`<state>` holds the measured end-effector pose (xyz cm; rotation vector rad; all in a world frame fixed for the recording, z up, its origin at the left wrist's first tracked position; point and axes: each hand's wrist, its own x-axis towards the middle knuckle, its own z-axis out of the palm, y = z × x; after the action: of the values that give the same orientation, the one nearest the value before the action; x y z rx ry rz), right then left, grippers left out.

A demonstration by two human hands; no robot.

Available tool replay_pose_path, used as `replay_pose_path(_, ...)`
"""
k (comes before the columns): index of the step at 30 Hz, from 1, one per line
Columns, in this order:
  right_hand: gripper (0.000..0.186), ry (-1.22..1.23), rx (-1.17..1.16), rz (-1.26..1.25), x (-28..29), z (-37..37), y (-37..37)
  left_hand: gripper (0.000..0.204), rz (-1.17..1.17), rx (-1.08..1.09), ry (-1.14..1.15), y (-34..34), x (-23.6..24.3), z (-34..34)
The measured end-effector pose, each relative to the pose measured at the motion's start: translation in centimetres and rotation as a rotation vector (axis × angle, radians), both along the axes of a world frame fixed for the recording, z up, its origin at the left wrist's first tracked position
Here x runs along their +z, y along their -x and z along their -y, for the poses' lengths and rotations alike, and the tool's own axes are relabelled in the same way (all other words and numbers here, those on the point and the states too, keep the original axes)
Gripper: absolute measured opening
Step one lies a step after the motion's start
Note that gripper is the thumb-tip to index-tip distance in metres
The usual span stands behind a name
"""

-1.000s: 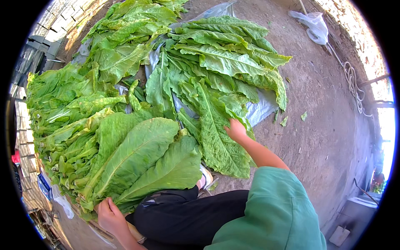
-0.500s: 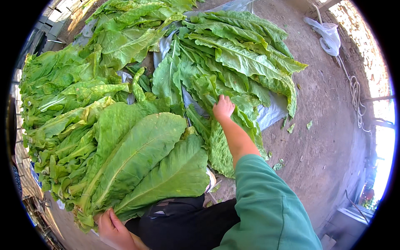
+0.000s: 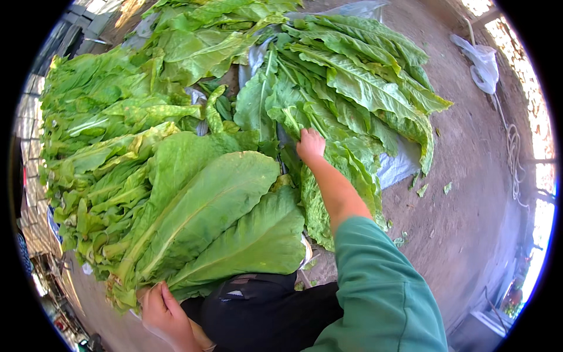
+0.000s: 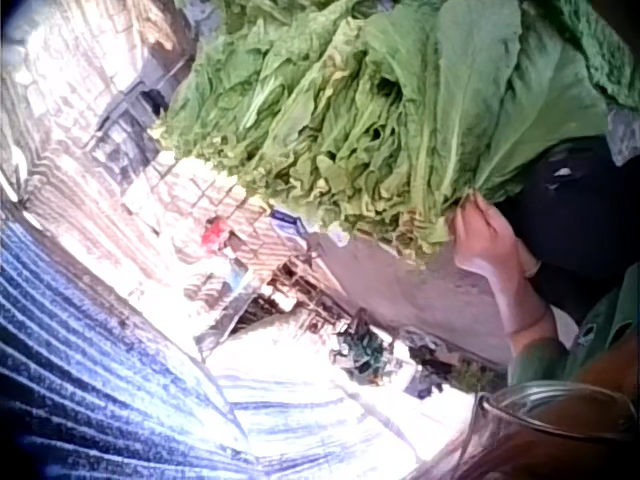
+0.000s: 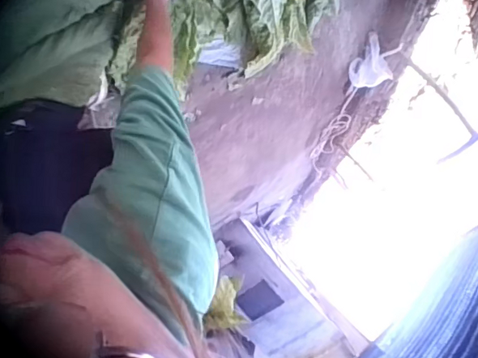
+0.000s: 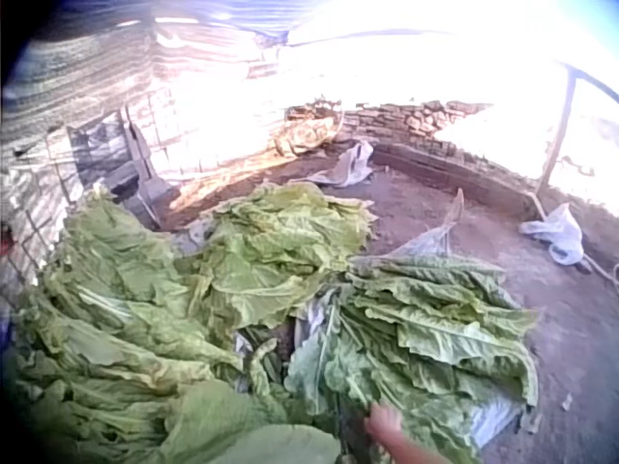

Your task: The person gathers large green leaves and wraps them around a cylindrical bamboo stick. They repeatedly add leaves to the bundle and secure the assembly by tying a string around the stick and leaves.

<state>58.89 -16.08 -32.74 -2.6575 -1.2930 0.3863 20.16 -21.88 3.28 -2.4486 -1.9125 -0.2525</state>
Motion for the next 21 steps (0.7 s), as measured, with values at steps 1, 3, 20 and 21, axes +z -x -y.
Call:
replay_pose_path(1, 0.032, -0.157, 0.103, 0.095, 0.4, 0.4, 0.0, 0.013, 0.002, -0.013, -0.010, 0.1, -0.1, 0.1)
replay_pose_path(3, 0.035, -0.363, 0.132, 0.049, 1.4, 1.4, -0.2, 0.010, 0.017, -0.053, -0.051, 0.1, 0.2, -0.2)
replay_pose_path(20, 0.025, -0.721, 1.738, 0.051, 35.7, -0.4, 26.8, 0.008, 0.420, -0.025, 0.093, 1.9, 5.7, 5.0)
replay_pose_path(21, 0.025, -0.707, 1.780, 0.042, 35.8, -1.1, 26.7, 0.008, 0.496, -0.022, 0.132, 2.8, 6.4, 4.8)
